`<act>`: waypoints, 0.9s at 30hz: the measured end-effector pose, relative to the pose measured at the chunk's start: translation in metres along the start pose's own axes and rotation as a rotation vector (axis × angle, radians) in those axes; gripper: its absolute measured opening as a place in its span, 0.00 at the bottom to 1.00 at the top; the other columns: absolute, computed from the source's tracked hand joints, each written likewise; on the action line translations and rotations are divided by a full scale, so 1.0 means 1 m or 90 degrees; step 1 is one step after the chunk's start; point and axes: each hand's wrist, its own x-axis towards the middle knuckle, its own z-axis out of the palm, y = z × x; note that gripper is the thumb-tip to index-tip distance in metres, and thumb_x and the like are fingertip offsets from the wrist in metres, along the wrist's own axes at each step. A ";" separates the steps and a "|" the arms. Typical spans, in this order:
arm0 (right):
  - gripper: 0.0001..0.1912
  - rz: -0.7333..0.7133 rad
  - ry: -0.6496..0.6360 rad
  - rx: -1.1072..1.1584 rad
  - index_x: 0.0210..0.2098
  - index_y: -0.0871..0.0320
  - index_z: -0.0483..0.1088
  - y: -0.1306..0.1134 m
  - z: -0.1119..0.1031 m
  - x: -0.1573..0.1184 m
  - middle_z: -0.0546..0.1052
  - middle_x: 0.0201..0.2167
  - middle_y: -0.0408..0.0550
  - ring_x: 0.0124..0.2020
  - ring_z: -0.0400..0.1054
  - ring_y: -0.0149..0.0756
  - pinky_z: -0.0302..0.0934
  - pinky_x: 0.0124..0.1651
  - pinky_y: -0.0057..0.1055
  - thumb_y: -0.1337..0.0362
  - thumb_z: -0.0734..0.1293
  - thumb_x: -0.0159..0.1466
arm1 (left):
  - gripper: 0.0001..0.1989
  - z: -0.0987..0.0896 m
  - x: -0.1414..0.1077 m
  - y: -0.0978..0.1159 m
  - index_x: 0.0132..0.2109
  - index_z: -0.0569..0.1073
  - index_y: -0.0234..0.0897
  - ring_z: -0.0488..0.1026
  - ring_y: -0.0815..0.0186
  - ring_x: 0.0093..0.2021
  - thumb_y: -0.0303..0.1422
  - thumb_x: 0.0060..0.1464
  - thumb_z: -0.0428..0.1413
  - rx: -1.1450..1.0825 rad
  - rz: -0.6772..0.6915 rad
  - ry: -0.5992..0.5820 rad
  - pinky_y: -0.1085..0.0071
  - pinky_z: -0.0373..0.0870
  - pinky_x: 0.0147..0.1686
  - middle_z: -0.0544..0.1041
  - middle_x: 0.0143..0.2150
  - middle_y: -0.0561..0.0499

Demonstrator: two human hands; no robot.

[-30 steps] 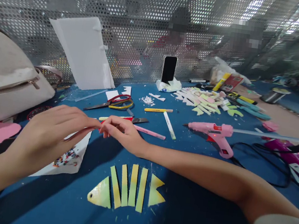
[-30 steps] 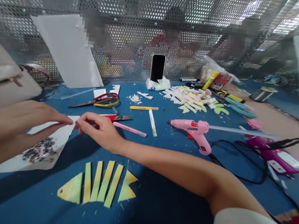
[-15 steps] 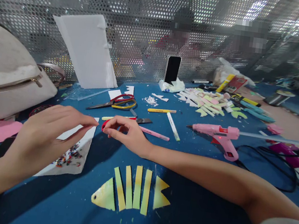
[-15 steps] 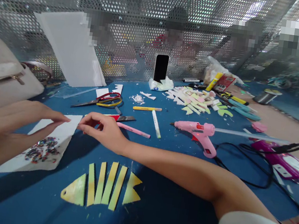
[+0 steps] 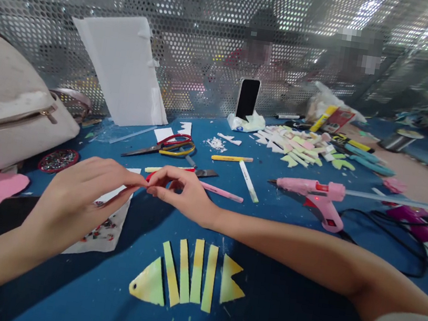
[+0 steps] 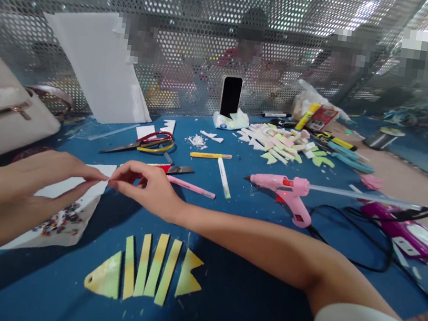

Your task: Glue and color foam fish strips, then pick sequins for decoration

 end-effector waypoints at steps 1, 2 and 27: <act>0.07 -0.002 0.002 -0.003 0.38 0.58 0.73 0.000 0.000 0.000 0.77 0.36 0.45 0.36 0.70 0.31 0.57 0.32 0.26 0.60 0.69 0.66 | 0.06 0.000 0.000 0.000 0.45 0.75 0.41 0.74 0.68 0.36 0.27 0.67 0.54 -0.004 -0.002 0.000 0.70 0.67 0.41 0.79 0.38 0.53; 0.08 -0.004 0.004 -0.006 0.38 0.58 0.73 0.001 0.000 0.000 0.76 0.37 0.45 0.36 0.70 0.30 0.58 0.32 0.26 0.59 0.69 0.66 | 0.06 0.000 -0.001 0.000 0.46 0.75 0.42 0.74 0.68 0.37 0.27 0.67 0.53 -0.007 -0.004 0.003 0.71 0.67 0.42 0.79 0.38 0.53; 0.06 0.008 -0.011 -0.075 0.37 0.58 0.71 -0.011 0.000 -0.001 0.75 0.37 0.45 0.34 0.68 0.30 0.61 0.34 0.27 0.61 0.67 0.68 | 0.10 -0.022 -0.076 -0.047 0.37 0.80 0.50 0.77 0.62 0.40 0.33 0.61 0.54 -0.147 -0.145 -0.320 0.72 0.72 0.38 0.79 0.39 0.52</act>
